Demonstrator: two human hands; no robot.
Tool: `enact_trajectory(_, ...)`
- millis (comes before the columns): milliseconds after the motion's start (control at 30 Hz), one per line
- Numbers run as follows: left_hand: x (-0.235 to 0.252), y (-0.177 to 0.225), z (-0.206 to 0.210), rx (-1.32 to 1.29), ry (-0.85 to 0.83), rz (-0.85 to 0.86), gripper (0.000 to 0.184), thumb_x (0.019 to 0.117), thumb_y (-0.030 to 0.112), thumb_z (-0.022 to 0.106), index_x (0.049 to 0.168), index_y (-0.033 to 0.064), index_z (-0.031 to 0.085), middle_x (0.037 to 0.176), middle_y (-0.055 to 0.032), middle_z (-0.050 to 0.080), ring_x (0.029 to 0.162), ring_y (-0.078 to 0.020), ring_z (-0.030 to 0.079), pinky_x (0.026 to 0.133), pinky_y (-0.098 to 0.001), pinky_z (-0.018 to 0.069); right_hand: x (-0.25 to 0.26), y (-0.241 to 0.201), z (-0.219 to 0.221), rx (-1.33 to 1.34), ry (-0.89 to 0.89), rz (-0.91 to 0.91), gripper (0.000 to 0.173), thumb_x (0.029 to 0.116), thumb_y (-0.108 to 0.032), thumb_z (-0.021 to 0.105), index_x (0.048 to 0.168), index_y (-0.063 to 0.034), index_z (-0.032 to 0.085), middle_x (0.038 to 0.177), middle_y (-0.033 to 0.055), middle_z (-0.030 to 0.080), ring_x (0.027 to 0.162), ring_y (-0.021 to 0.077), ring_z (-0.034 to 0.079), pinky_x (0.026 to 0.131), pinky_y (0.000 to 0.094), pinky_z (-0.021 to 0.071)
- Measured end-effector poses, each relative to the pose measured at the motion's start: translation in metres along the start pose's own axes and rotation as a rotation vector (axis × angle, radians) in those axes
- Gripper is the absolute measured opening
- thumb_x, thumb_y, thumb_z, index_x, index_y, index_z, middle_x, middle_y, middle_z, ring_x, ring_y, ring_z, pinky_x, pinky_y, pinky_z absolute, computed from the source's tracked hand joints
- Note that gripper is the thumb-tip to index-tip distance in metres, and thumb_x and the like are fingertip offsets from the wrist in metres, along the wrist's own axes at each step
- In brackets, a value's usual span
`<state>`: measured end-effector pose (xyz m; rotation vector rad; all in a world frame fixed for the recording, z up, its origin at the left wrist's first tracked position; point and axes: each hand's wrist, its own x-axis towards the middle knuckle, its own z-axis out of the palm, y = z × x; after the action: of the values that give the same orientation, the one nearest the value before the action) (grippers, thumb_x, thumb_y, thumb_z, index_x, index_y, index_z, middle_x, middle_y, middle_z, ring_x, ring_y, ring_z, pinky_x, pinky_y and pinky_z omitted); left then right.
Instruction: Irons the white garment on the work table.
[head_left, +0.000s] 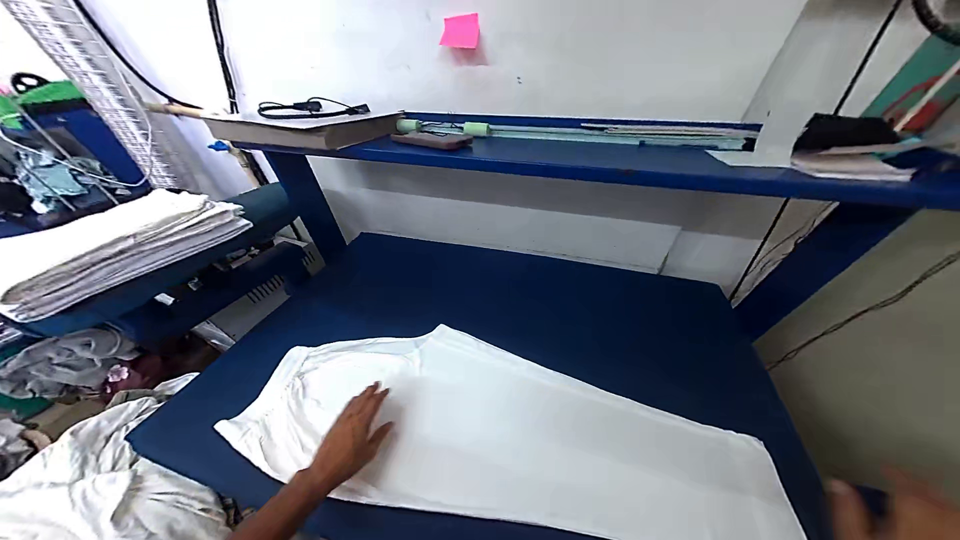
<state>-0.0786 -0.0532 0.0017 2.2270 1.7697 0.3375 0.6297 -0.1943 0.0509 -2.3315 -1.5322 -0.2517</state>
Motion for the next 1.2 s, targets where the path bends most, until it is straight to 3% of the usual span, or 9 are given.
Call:
enact_trajectory(100,0.023,0.039,0.036,-0.007,-0.086,0.225,0.065,0.1038,0.050,0.048,0.156,0.0112,0.043,0.165,-0.0139,0.035,0.154,-0.0312,0.031,0.126,-0.0530,0.0235,-0.030,-0.046,0.096,0.086,-0.123,-0.128,0.074,0.1015,-0.063,0.040,0.153,-0.0104,0.049,0.157,0.0257,0.042,0.148,0.0494,0.035,0.114,0.0756,0.0213)
enact_trajectory(200,0.018,-0.009,0.052,0.134,-0.050,0.260,0.072,0.1041,0.065,0.028,0.160,0.0197,0.038,0.167,-0.0067,0.032,0.156,-0.0281,0.027,0.125,-0.0590,0.0208,-0.047,-0.043,0.139,0.046,-0.131,-0.085,0.070,0.1017,-0.068,0.032,0.153,-0.0232,0.051,0.162,0.0137,0.041,0.152,0.0418,0.031,0.116,0.0737,0.0171)
enact_trajectory(333,0.007,-0.103,0.025,0.230,0.086,-0.034,0.081,0.1011,0.065,0.026,0.158,0.0089,0.039,0.165,-0.0170,0.033,0.153,-0.0380,0.029,0.121,-0.0658,0.0221,-0.044,-0.037,0.138,-0.005,-0.131,-0.072,0.070,0.1018,-0.068,0.030,0.154,-0.0259,0.049,0.162,0.0108,0.041,0.152,0.0392,0.030,0.117,0.0707,0.0180)
enact_trajectory(400,0.010,-0.115,0.009,0.185,0.094,-0.019,0.075,0.1015,0.057,0.035,0.151,0.0020,0.047,0.159,-0.0234,0.040,0.150,-0.0414,0.035,0.120,-0.0648,0.0250,-0.042,-0.035,0.136,-0.019,-0.139,-0.083,0.068,0.1023,-0.067,0.031,0.154,-0.0259,0.049,0.162,0.0110,0.041,0.152,0.0390,0.031,0.117,0.0704,0.0190)
enact_trajectory(500,0.043,-0.078,0.001,0.069,0.034,0.153,0.059,0.1030,0.041,0.049,0.149,0.0047,0.051,0.160,-0.0182,0.042,0.151,-0.0334,0.036,0.124,-0.0561,0.0261,-0.040,-0.034,0.132,-0.028,-0.176,-0.095,0.067,0.1036,-0.064,0.033,0.155,-0.0239,0.048,0.163,0.0127,0.040,0.152,0.0405,0.031,0.117,0.0705,0.0191)
enact_trajectory(667,0.133,-0.014,0.041,0.024,-0.115,0.580,0.059,0.1072,0.050,0.039,0.154,0.0148,0.047,0.165,-0.0077,0.037,0.155,-0.0233,0.028,0.127,-0.0493,0.0204,-0.039,-0.052,0.116,-0.069,-0.271,-0.005,0.069,0.1036,-0.065,0.033,0.156,-0.0222,0.046,0.165,0.0139,0.036,0.152,0.0434,0.029,0.114,0.0749,0.0203)
enact_trajectory(967,0.215,-0.055,0.043,0.135,-0.136,0.488,0.065,0.1069,0.056,0.027,0.161,0.0199,0.036,0.169,-0.0012,0.027,0.158,-0.0303,0.020,0.124,-0.0635,0.0143,-0.047,-0.051,0.127,-0.101,-0.145,0.013,0.066,0.1046,-0.063,0.029,0.156,-0.0258,0.047,0.163,0.0091,0.040,0.152,0.0378,0.032,0.114,0.0715,0.0234)
enact_trajectory(1100,0.227,-0.036,0.022,0.188,-0.176,0.439,0.053,0.1092,0.047,0.033,0.150,0.0197,0.053,0.160,-0.0028,0.045,0.150,-0.0306,0.037,0.120,-0.0601,0.0266,-0.045,-0.051,0.120,-0.142,-0.196,-0.033,0.070,0.1032,-0.066,0.027,0.157,-0.0253,0.044,0.164,0.0115,0.039,0.151,0.0417,0.032,0.112,0.0743,0.0229)
enact_trajectory(1200,0.239,-0.022,0.009,0.205,-0.212,0.373,0.037,0.1087,0.028,0.043,0.136,0.0183,0.066,0.149,-0.0046,0.057,0.140,-0.0285,0.050,0.114,-0.0530,0.0390,-0.024,-0.044,0.065,-0.258,-0.124,-0.131,0.069,0.1044,-0.060,0.037,0.156,-0.0143,0.046,0.161,0.0214,0.038,0.150,0.0472,0.031,0.117,0.0726,0.0197)
